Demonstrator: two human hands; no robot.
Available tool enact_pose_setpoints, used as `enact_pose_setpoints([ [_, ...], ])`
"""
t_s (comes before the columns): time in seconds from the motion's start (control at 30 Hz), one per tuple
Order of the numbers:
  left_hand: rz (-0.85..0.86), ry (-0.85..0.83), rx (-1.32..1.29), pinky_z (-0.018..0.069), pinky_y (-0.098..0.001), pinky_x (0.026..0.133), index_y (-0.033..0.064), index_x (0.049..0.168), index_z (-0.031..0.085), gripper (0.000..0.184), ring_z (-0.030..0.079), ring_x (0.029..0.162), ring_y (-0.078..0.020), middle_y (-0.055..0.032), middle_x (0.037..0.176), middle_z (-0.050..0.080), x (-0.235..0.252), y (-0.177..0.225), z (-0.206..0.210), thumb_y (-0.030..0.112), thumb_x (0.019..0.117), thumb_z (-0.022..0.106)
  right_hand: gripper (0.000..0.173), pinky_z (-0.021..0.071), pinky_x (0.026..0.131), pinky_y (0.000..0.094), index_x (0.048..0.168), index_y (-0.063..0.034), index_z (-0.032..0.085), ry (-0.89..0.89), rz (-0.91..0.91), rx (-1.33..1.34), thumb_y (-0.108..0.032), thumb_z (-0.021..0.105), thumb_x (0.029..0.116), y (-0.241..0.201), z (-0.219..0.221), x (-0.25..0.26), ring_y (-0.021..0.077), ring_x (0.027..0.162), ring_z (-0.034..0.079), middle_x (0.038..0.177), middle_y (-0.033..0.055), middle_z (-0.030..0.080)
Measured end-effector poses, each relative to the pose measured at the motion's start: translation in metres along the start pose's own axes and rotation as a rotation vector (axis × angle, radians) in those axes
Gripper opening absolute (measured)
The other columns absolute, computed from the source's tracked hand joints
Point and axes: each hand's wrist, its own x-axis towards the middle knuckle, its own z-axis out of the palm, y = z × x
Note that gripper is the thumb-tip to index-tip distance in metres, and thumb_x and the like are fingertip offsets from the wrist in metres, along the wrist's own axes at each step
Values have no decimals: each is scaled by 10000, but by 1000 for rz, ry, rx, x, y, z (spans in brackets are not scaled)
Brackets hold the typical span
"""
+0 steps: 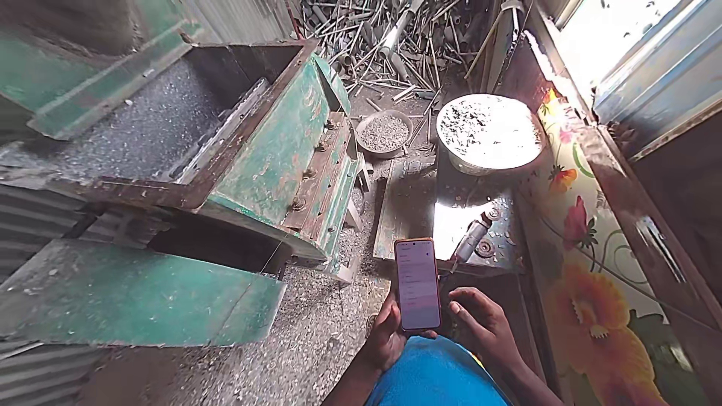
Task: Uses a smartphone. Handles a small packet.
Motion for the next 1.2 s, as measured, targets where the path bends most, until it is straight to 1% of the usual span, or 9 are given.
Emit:
enact_pose_setpoints([
  [0.1, 4, 36, -29, 595, -588, 895, 230, 1574, 296, 767, 634, 1230, -418, -190, 1437, 578, -6, -2, -2, 497, 957, 666, 176, 590, 793, 196, 1095, -72, 720, -23, 32, 33, -192, 651, 986, 4, 11, -7, 40, 873, 701, 989, -11, 747],
  [0.2, 17, 48, -48, 595, -583, 901, 235, 1575, 297, 765, 636, 1229, -414, -182, 1436, 583, -10, -4, -3, 494, 957, 666, 199, 591, 795, 201, 1097, -75, 719, -84, 44, 11, -231, 651, 995, 9, 12, -13, 38, 879, 703, 996, -8, 751],
  [0.3, 21, 38, -67, 593, -590, 900, 238, 1585, 281, 767, 627, 1238, -424, -193, 1447, 570, -12, -7, -5, 481, 966, 662, 211, 599, 797, 208, 1103, -73, 713, -121, 40, -11, -248, 650, 1004, 12, 7, -16, 50, 881, 708, 997, -3, 750],
  [0.47, 18, 43, -66, 593, -592, 899, 233, 1590, 259, 798, 627, 1237, -425, -190, 1451, 567, -16, -10, -5, 495, 956, 667, 222, 588, 766, 198, 1091, -79, 716, -106, 44, -44, -272, 650, 1004, 11, 2, -18, 35, 846, 691, 959, -11, 739],
  [0.57, 19, 45, -67, 589, -596, 904, 223, 1593, 254, 807, 619, 1243, -431, -197, 1458, 556, -17, -10, -5, 514, 958, 658, 204, 588, 768, 191, 1094, -79, 713, -95, 24, -36, -251, 647, 1007, 8, 6, -19, 32, 851, 692, 961, -13, 739],
  [0.7, 11, 55, -48, 590, -585, 904, 218, 1569, 325, 782, 632, 1230, -414, -193, 1433, 579, -18, -10, -2, 575, 947, 636, 207, 601, 817, 211, 1112, -77, 708, -88, -23, -42, -246, 639, 1014, 9, 10, -23, 50, 890, 707, 993, -4, 744],
  [0.9, 4, 43, -42, 590, -583, 905, 216, 1565, 345, 810, 634, 1226, -420, -206, 1430, 581, -17, -8, 1, 637, 927, 612, 251, 597, 797, 203, 1139, -87, 697, -86, -134, -172, -299, 630, 1022, 12, 7, -23, 43, 884, 690, 995, -2, 721],
  [1.03, 5, 62, -29, 579, -596, 919, 194, 1563, 343, 832, 621, 1247, -415, -199, 1434, 578, -18, -6, 1, 645, 920, 617, 279, 576, 861, 206, 1177, -114, 688, -60, -223, -284, -334, 639, 1013, 11, 7, -21, 59, 1007, 661, 1116, 19, 683],
  [1.2, 8, 56, -20, 590, -576, 913, 176, 1569, 292, 867, 644, 1217, -394, -184, 1418, 590, -17, -2, 5, 652, 918, 612, 351, 512, 1025, 286, 1225, -176, 695, -69, -260, -399, -427, 664, 982, 6, 12, -19, 118, 1214, 575, 1281, 36, 609],
])
